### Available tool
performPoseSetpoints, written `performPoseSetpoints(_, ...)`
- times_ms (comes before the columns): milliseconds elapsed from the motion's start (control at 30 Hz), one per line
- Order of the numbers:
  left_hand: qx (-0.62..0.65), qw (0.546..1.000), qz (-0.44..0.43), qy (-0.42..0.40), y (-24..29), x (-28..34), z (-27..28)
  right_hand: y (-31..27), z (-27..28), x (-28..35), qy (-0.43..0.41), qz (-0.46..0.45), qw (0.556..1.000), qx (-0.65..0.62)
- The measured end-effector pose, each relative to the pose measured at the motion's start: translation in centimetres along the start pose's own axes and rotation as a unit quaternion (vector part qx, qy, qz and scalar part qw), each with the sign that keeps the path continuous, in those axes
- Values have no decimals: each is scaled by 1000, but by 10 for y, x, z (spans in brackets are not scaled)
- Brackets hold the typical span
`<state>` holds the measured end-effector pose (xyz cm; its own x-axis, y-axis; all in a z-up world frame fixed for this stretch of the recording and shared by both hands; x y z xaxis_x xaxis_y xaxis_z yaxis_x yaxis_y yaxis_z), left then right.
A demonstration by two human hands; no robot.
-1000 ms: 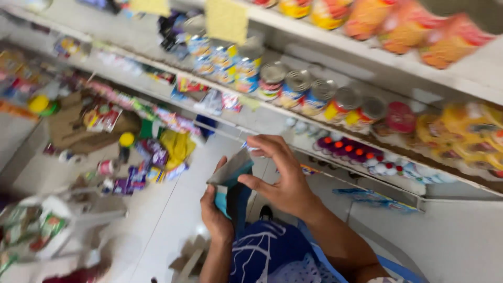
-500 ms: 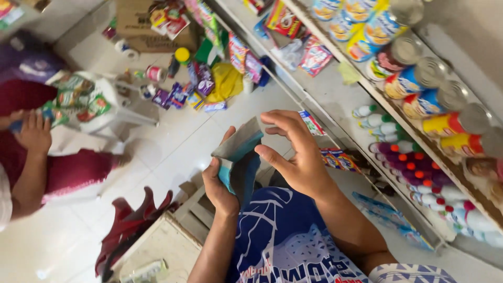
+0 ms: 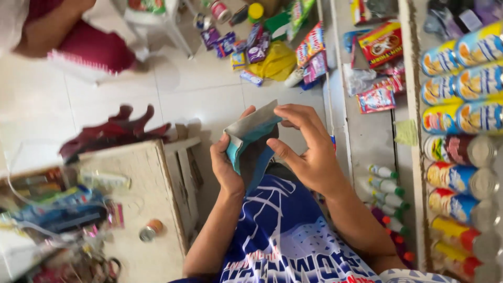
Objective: Wiping dust off canned goods with a cloth and placing them neatly on a grocery store shelf.
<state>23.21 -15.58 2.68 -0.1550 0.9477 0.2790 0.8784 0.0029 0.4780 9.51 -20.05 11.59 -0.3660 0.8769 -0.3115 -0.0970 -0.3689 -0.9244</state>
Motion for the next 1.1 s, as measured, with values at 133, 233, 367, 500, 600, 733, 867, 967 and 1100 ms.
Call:
performPoseSetpoints(133, 31, 998, -40, 40, -18, 19, 7, 6, 2, 3, -88, 2, 996, 7)
performPoseSetpoints(233, 39, 994, -81, 60, -34, 33, 17, 14, 2, 7, -147, -5, 989, 3)
performPoseSetpoints(367, 73, 978, -159, 114, -48, 66, 36, 20, -18, 18, -242, 1, 970, -19)
performPoseSetpoints(500, 120, 948, -260, 140, -48, 105, 53, 15, -54, 33, -339, 22, 939, -60)
performPoseSetpoints(600, 145, 918, -327, 171, -43, 137, 71, 4, -86, 48, -410, 40, 907, -82)
performPoseSetpoints(733, 144, 882, -395, 211, -29, 174, 96, -13, -130, 66, -480, 82, 868, -92)
performPoseSetpoints(867, 161, 849, -439, 244, -12, 200, 122, -28, -172, 84, -524, 114, 837, -104)
performPoseSetpoints(967, 159, 833, -456, 271, 7, 217, 139, -38, -204, 95, -544, 136, 821, -104)
performPoseSetpoints(1100, 159, 804, -482, 311, 32, 246, 160, -56, -248, 114, -587, 166, 786, -97)
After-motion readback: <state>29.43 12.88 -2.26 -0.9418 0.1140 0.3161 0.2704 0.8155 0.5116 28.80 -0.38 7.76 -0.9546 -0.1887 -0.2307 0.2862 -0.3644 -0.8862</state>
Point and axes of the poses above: each hand's wrist, its own x-axis away from the middle knuckle, its own z-axis out of the back of the hand, y = z × x, the point moved 4 cm from there along -x, towards the middle knuckle, and after that the axes turned 6 degrees about -x, right-handed, at the moved point
